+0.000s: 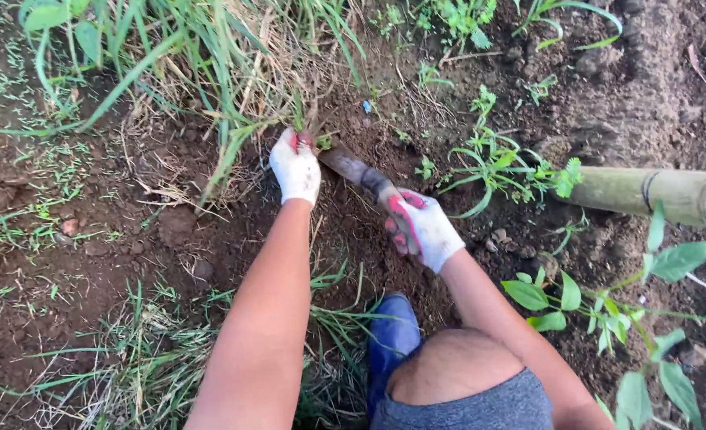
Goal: Removing weeds from a garden bed using a small hand tool and manual pulling.
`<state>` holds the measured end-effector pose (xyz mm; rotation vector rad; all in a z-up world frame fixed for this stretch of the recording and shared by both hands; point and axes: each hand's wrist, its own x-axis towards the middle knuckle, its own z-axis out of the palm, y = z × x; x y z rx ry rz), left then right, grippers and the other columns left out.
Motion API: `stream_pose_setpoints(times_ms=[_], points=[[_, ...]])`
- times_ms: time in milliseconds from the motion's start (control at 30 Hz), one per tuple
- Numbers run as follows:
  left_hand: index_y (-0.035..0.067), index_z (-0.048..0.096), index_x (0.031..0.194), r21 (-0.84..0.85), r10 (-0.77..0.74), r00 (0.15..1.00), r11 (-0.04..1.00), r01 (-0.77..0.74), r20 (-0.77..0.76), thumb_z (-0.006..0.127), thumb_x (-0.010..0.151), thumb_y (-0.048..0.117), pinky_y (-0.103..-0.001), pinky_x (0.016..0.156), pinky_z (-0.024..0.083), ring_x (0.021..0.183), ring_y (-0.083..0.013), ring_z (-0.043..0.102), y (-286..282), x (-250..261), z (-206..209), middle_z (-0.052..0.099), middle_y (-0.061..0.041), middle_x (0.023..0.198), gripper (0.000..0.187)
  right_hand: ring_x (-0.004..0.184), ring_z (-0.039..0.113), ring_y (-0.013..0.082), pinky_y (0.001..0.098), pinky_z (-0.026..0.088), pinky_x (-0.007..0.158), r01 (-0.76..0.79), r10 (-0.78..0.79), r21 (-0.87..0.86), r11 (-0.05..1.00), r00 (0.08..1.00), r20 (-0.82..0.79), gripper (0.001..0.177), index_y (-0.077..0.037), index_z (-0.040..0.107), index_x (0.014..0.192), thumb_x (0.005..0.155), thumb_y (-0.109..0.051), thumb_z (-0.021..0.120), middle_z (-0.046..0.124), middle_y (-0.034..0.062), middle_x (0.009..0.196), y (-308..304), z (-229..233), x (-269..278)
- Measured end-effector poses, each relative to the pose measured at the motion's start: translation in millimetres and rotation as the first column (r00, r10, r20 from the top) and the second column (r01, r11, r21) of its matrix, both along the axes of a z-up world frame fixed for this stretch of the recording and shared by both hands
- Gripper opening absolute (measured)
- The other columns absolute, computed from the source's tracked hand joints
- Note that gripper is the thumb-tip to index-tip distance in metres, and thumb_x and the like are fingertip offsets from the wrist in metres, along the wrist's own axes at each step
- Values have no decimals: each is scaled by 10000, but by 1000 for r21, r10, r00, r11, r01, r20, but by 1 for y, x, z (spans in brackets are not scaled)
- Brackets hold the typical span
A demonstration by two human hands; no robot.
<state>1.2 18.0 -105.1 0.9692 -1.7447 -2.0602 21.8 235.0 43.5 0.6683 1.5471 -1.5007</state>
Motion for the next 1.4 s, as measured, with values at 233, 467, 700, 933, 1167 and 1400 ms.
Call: stream_pose_setpoints(times_ms=[233,467,700,933,1167,1400], points=[[6,584,878,-172,-75,995,981,86,68,568,1028,4,-237,595,397,660,-68,477,-10,52,68,559,-3,743,152,486,513,73,248,411,413,-206,228,115,972,947,-228,395,-164,655,1316,925,-224,644,625,-17,710,23,51,6],[-12,634,992,-184,-180,983,968,171,-33,512,989,-20,-260,647,467,721,-86,571,-22,101,96,663,-11,846,122,645,612,61,268,538,497,-290,482,487,824,811,-332,433,-90,658,1323,897,-159,682,711,-1,861,55,92,5],[19,723,1054,-684,-292,916,610,399,274,745,941,287,-449,784,563,856,-337,712,-25,50,116,723,-153,945,292,635,581,78,268,511,495,-109,249,335,936,877,-411,439,-79,661,1347,910,-123,672,664,14,845,53,88,2],[0,733,913,-720,-197,775,288,631,601,797,709,309,-477,774,570,881,-386,710,16,-12,69,696,-193,907,375,603,604,50,259,522,475,-222,410,449,866,830,-380,431,-99,645,1338,910,-150,663,688,4,823,45,91,-2],[52,711,814,-705,-461,813,438,558,357,620,845,102,-531,785,529,860,-429,675,-11,34,99,689,-210,867,109,597,584,94,276,498,470,-245,367,386,889,886,-283,446,-102,663,1351,907,-137,673,679,36,797,46,76,-11],[73,736,821,-68,-731,-69,-157,985,679,690,760,164,-524,808,563,878,-434,690,-38,228,150,704,-227,895,119,646,595,83,279,503,488,-233,338,329,915,888,-312,451,-81,650,1354,904,-109,665,676,0,854,40,70,-3]])
